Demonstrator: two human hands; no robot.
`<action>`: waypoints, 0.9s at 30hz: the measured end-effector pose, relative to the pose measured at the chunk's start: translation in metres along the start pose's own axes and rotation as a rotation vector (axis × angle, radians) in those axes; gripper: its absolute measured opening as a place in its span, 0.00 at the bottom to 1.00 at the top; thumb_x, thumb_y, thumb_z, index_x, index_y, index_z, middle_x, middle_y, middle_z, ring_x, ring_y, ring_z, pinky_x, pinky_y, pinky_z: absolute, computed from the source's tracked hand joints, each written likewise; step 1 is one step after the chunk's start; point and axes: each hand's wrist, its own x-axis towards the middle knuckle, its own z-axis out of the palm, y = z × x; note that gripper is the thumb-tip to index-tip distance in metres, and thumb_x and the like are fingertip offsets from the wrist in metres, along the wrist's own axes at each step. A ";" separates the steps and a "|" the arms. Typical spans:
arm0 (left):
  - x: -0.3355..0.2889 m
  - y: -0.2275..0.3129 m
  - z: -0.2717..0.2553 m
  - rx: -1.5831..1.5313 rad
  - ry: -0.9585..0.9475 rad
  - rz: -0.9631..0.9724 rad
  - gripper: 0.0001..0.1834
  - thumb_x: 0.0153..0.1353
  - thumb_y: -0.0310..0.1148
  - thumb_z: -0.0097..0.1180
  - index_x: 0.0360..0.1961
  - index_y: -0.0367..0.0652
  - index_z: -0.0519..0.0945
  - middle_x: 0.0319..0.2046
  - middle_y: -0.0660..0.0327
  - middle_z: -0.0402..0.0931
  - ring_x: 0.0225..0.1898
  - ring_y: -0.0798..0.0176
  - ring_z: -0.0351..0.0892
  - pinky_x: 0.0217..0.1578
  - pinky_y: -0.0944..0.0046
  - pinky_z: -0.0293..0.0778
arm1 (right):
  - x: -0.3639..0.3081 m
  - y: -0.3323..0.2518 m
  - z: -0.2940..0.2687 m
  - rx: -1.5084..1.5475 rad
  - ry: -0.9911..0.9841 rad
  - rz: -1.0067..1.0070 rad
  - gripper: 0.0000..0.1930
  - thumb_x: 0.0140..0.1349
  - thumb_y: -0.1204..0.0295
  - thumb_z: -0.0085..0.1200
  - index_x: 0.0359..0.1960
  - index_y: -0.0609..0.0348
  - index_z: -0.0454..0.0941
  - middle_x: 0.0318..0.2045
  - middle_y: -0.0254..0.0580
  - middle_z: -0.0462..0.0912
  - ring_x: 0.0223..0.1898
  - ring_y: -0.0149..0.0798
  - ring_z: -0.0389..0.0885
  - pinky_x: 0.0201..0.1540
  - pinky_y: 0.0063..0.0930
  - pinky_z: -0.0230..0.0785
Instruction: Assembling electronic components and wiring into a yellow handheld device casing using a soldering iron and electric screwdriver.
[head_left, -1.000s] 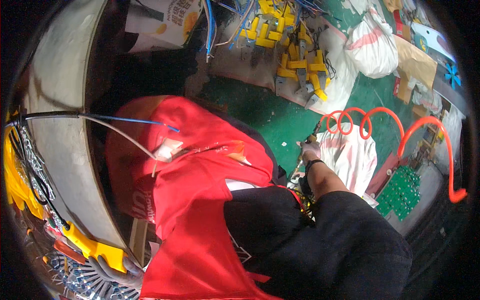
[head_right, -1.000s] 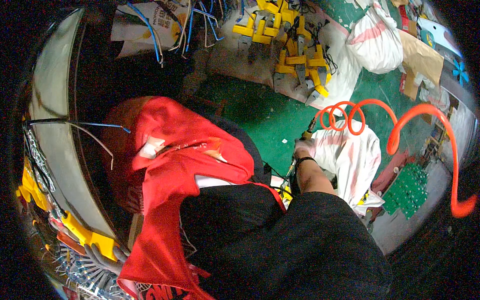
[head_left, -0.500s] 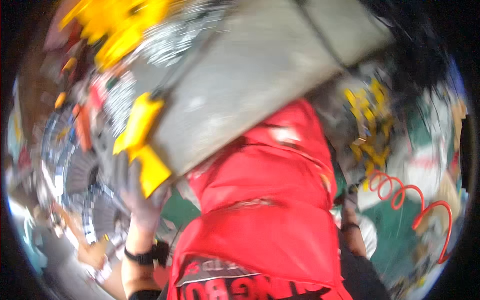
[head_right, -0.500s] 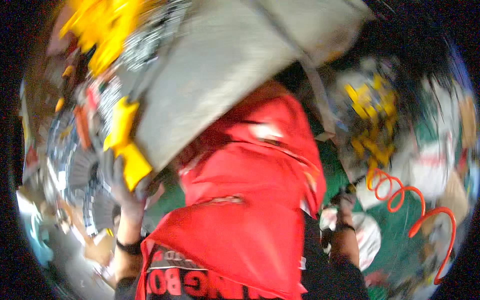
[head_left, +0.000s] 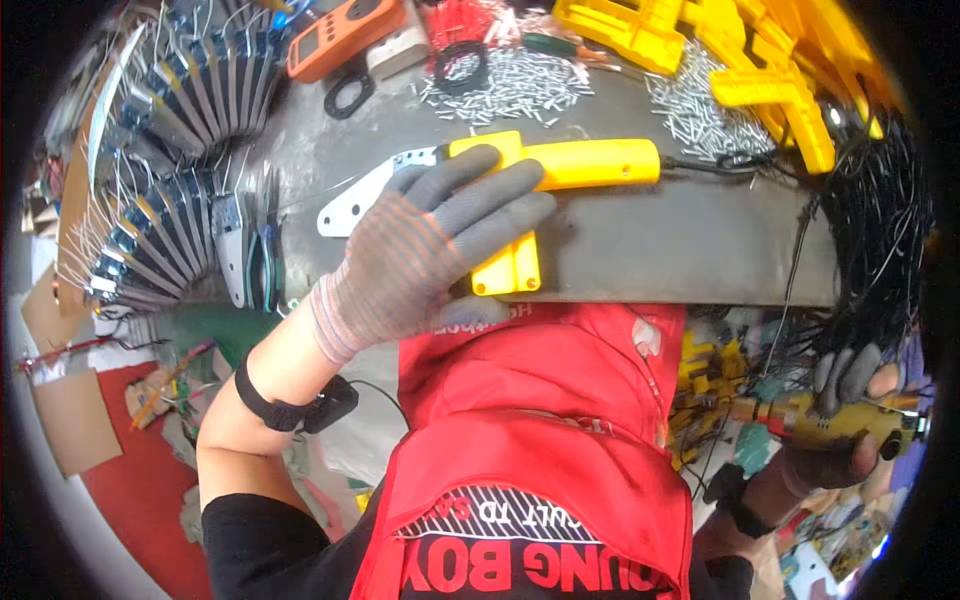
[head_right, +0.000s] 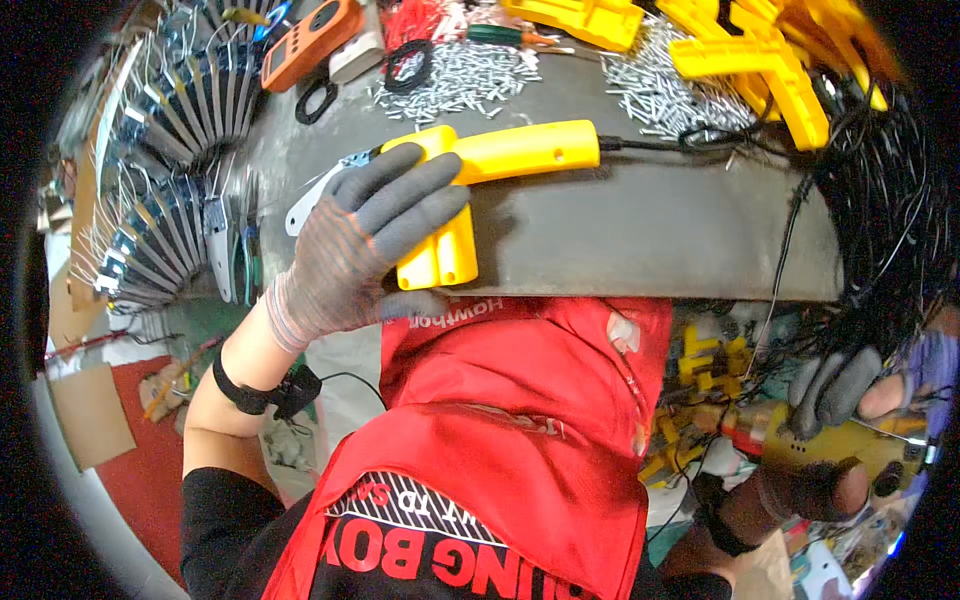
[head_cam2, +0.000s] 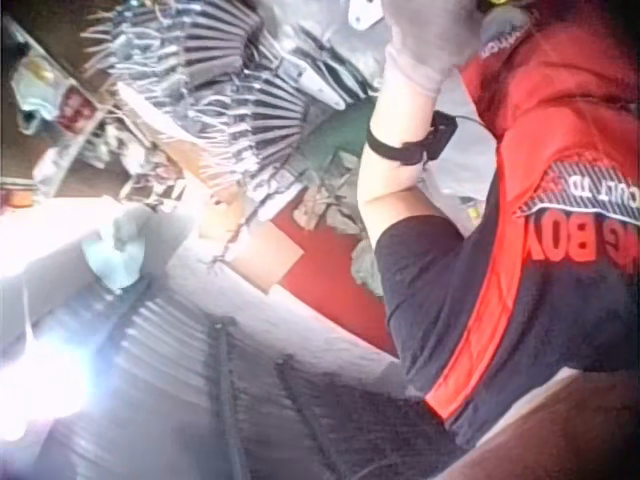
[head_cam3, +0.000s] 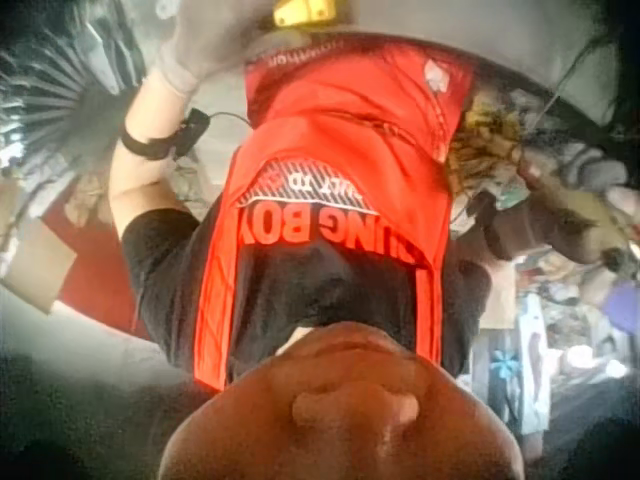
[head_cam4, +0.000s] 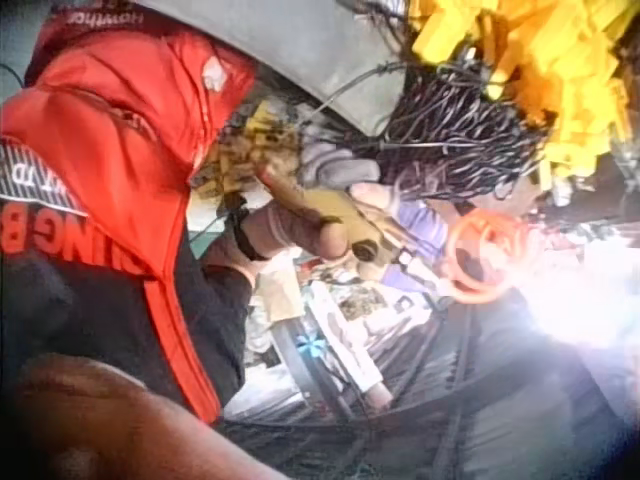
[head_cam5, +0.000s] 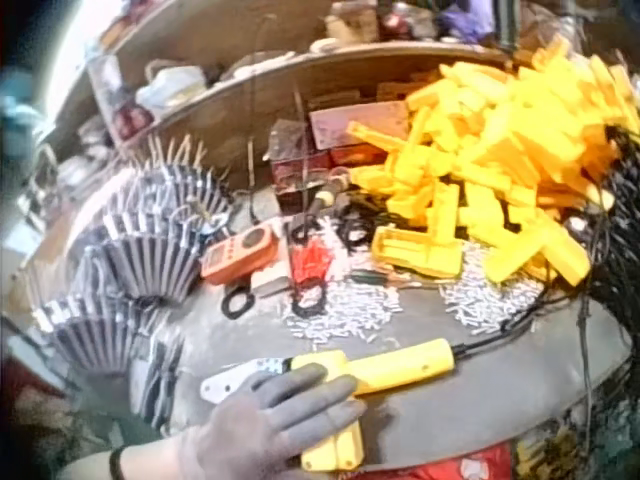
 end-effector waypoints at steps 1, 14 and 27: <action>-0.003 -0.001 -0.001 0.020 -0.011 -0.001 0.45 0.45 0.64 0.61 0.62 0.49 0.71 0.62 0.58 0.70 0.60 0.46 0.68 0.57 0.49 0.67 | 0.027 0.001 0.003 0.080 -0.264 -0.025 0.31 0.48 0.54 0.70 0.48 0.51 0.66 0.28 0.31 0.64 0.27 0.29 0.66 0.30 0.27 0.59; -0.014 0.004 0.026 -0.065 0.211 -0.038 0.34 0.48 0.39 0.62 0.60 0.54 0.72 0.64 0.65 0.67 0.62 0.55 0.68 0.52 0.53 0.70 | 0.057 0.061 0.113 -0.107 -0.072 0.051 0.29 0.49 0.59 0.63 0.52 0.55 0.66 0.24 0.34 0.69 0.25 0.32 0.67 0.34 0.32 0.64; -0.014 0.004 0.026 -0.087 0.189 -0.022 0.26 0.52 0.40 0.63 0.54 0.52 0.78 0.63 0.62 0.66 0.67 0.58 0.61 0.60 0.53 0.64 | 0.054 0.044 0.217 0.098 -0.440 -0.077 0.32 0.54 0.46 0.54 0.50 0.61 0.71 0.21 0.26 0.68 0.22 0.26 0.66 0.33 0.27 0.58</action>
